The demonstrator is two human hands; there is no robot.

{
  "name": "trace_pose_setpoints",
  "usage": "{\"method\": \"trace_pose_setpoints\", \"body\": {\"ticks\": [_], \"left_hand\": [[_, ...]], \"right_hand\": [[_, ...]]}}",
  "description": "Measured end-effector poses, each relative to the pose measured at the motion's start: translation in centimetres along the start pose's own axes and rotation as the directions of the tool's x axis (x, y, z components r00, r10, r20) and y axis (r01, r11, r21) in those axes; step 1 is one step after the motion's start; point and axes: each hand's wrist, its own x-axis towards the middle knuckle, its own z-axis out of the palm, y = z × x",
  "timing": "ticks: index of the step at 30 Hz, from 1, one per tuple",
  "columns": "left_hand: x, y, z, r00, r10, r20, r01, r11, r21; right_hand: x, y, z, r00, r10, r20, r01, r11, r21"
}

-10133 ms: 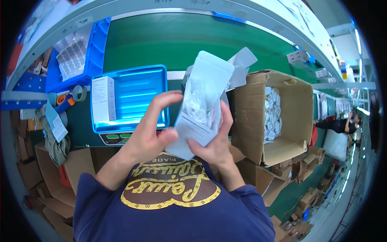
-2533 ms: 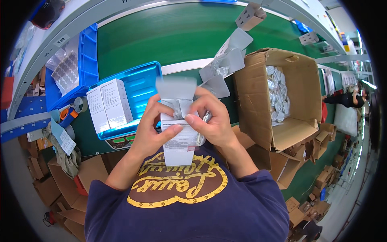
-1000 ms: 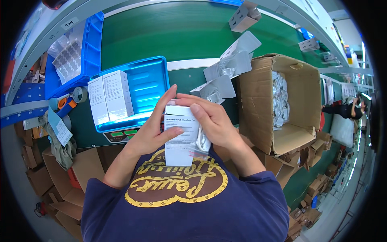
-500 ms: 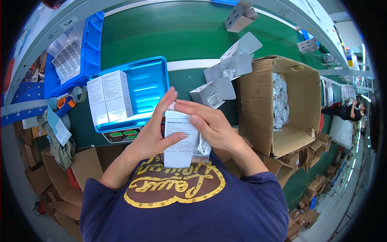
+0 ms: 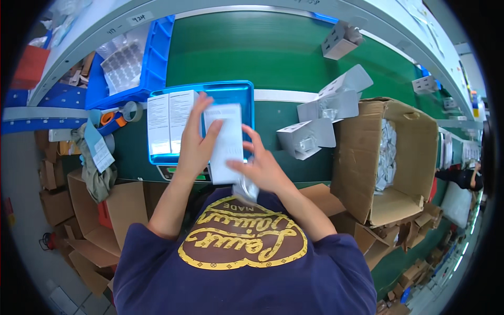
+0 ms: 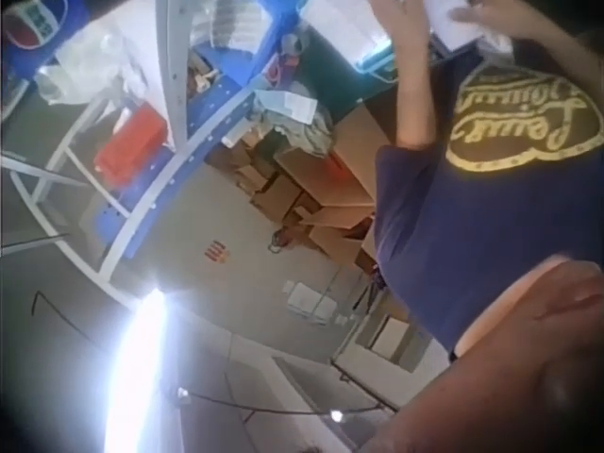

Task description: Packaging electronic components into individual boxes and organizing them into shipping cartons.

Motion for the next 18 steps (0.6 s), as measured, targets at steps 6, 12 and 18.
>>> {"method": "trace_pose_setpoints", "body": {"ticks": [6,12,18], "left_hand": [[0.4,-6.9,-5.8,0.983,0.168,-0.07,0.008,0.341,0.94],[1.4,-6.4,-5.9,0.989,0.123,-0.082,0.007,0.517,0.856],[13.4,0.1,1.7,0.972,0.037,0.231,-0.184,0.731,0.657]], "right_hand": [[8.1,2.9,4.0,0.931,-0.239,-0.275,0.136,0.928,-0.346],[6.8,2.2,2.4,0.935,-0.223,-0.275,0.159,0.958,-0.237],[-3.2,0.9,-4.8,0.99,0.142,-0.007,-0.088,0.651,0.754]]}}
